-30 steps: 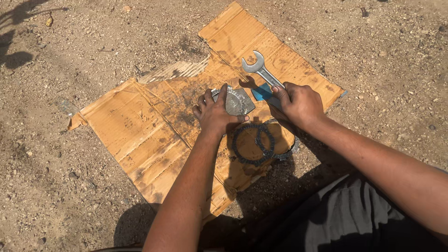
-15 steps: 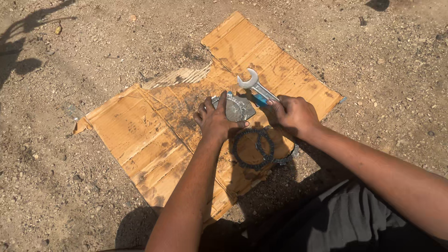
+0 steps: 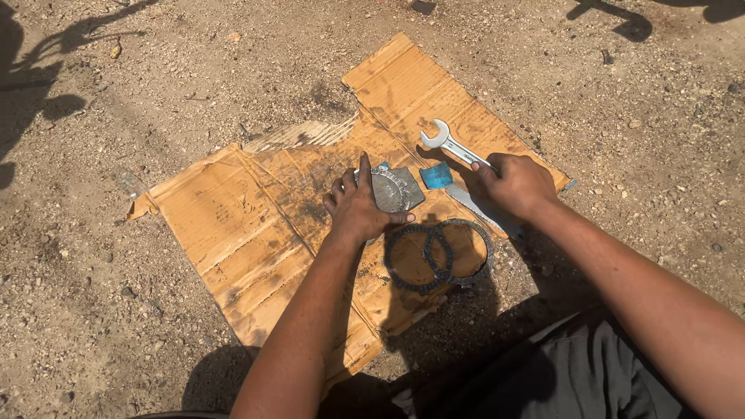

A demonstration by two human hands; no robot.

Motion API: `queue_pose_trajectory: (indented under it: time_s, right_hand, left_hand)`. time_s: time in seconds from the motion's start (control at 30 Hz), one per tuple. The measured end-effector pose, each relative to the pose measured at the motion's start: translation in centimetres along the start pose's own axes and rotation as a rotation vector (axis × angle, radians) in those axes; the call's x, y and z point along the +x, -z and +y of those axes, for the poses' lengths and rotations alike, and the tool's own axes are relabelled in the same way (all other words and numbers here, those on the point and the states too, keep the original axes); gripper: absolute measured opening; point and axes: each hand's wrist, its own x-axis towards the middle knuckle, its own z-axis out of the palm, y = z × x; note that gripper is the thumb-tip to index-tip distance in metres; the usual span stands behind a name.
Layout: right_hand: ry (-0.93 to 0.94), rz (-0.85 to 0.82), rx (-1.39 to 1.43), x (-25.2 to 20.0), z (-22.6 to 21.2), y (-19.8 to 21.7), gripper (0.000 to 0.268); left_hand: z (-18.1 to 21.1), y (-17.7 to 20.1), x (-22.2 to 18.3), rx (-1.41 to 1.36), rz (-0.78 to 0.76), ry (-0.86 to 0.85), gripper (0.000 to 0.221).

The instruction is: The person uses a wrench to tighten or loosen bolts on a clutch component while holding it by hand over a piece of cardboard on the ground.

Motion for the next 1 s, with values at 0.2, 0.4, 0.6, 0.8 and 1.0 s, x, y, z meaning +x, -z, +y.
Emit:
queue_pose_trajectory:
  time_s: [0.2,0.4,0.6,0.8,1.0]
  right_hand:
    - [-0.009,-0.029,-0.116,1.6,2.4,-0.4,0.048]
    - [0.049,-0.020,-0.097,1.8,2.7,0.2,0.040]
    - [0.106,-0.135,-0.332,1.3,2.9,0.1,0.037]
    - [0.045,-0.057,-0.311,1.1,2.6,0.4,0.033]
    - [-0.023,-0.154,-0.302,0.1,3.1,0.4,0.039]
  left_hand:
    - [0.1,1.3,-0.5,0.003,0.007,-0.032,0.159]
    - [-1.5,4.5,-2.3,0.071,-0.030,-0.001,0.151]
    - [-1.5,6.1,-5.8,0.149,0.037,0.116,0.138]
    - [0.0,5.8,-8.6,0.099,0.150,0.104,0.128]
    - [1.3,3.7,-7.0,0.205,0.188,-0.065,0.114]
